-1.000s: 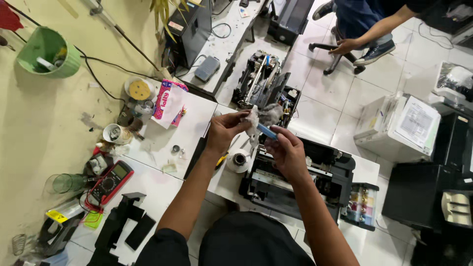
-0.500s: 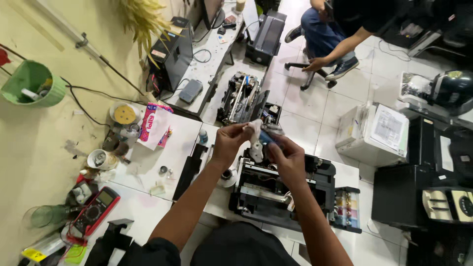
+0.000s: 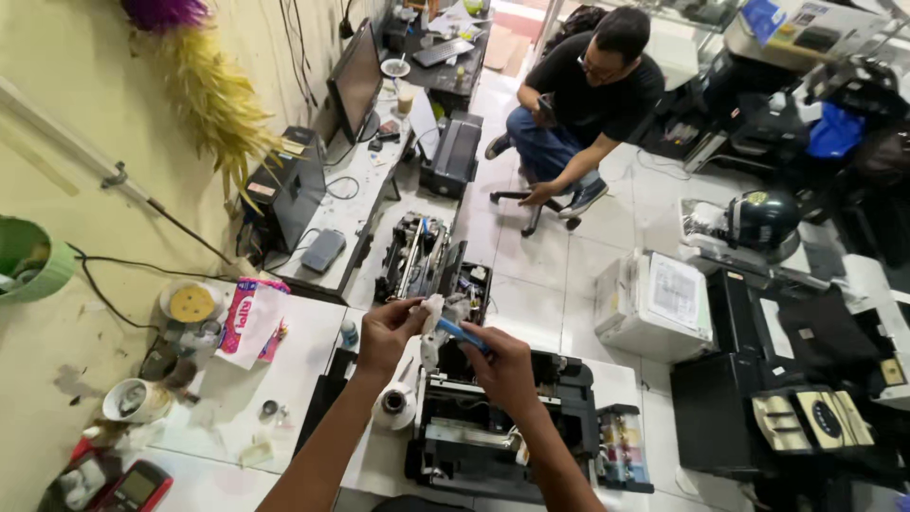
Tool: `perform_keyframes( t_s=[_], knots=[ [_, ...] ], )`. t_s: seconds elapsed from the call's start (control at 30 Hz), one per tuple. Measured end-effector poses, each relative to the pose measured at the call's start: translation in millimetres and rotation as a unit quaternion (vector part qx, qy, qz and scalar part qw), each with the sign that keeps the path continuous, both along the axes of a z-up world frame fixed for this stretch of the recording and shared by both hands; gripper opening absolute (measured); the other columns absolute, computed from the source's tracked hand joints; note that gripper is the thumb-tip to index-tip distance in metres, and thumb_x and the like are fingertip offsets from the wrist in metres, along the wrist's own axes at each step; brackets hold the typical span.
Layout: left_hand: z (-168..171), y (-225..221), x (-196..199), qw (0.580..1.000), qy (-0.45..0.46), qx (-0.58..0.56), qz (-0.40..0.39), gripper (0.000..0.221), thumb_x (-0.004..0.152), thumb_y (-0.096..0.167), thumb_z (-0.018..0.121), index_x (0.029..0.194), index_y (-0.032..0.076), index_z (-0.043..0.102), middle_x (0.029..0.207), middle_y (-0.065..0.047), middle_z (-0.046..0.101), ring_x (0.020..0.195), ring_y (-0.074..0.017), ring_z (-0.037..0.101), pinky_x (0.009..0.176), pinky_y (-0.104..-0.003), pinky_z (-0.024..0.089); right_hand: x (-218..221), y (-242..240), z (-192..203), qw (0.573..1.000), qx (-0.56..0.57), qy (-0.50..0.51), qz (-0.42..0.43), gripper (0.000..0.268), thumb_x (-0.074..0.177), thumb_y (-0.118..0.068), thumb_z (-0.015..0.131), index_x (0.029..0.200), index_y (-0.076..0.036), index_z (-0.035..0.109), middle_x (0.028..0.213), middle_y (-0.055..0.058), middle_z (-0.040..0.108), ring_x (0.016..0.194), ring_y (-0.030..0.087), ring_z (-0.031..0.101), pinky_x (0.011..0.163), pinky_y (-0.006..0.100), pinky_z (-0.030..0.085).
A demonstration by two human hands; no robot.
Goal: The person cleans the interior of a disassembled printer using a blue-handled brush and a white cloth. They repeatedly brush and wipe various internal components, including a white plastic part and an orange-colored part, while standing at a cluttered workbench.
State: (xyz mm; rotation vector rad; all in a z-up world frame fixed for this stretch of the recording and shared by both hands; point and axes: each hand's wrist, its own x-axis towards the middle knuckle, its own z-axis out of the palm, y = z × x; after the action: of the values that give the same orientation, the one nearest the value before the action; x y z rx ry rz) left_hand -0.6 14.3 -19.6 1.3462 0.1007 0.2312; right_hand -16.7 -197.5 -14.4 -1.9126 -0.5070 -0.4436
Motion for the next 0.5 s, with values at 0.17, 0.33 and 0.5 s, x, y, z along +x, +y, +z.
perform_keyframes(
  t_s=[0.17,0.33,0.5],
  knots=[
    [-15,-15,-12,0.999,0.048,0.011,-0.023,0.029,0.086,0.009,0.090,0.114,0.001,0.086,0.099,-0.018,0.086,0.086,-0.0164,0.076,0.080,-0.034,0.068,-14,-13,9,0.998,-0.058,0.040,-0.001,0.030,0.093,-0.014,0.081,0.123,-0.013,0.083,0.091,0.008,0.084,0.050,0.015,0.066,0.046,0.031,0.053],
    [-32,-12,-10,0.995,0.052,0.070,-0.051,0.029,0.079,0.004,0.098,0.107,0.005,0.088,0.099,-0.017,0.086,0.097,-0.0156,0.075,0.089,-0.036,0.063,-23,-11,-10,0.970,0.071,0.228,0.031,0.024,0.094,-0.017,0.083,0.115,-0.007,0.087,0.064,0.011,0.075,0.055,0.018,0.067,0.050,0.034,0.052],
    [-63,-9,8,0.996,0.057,0.056,-0.028,0.029,0.081,0.009,0.098,0.107,0.006,0.087,0.094,-0.015,0.084,0.091,-0.0128,0.072,0.085,-0.035,0.063,-31,2,-9,0.976,0.075,0.197,-0.064,0.030,0.090,-0.017,0.086,0.120,-0.018,0.087,0.100,0.020,0.085,0.097,0.037,0.079,0.074,0.042,0.060]
  ],
)
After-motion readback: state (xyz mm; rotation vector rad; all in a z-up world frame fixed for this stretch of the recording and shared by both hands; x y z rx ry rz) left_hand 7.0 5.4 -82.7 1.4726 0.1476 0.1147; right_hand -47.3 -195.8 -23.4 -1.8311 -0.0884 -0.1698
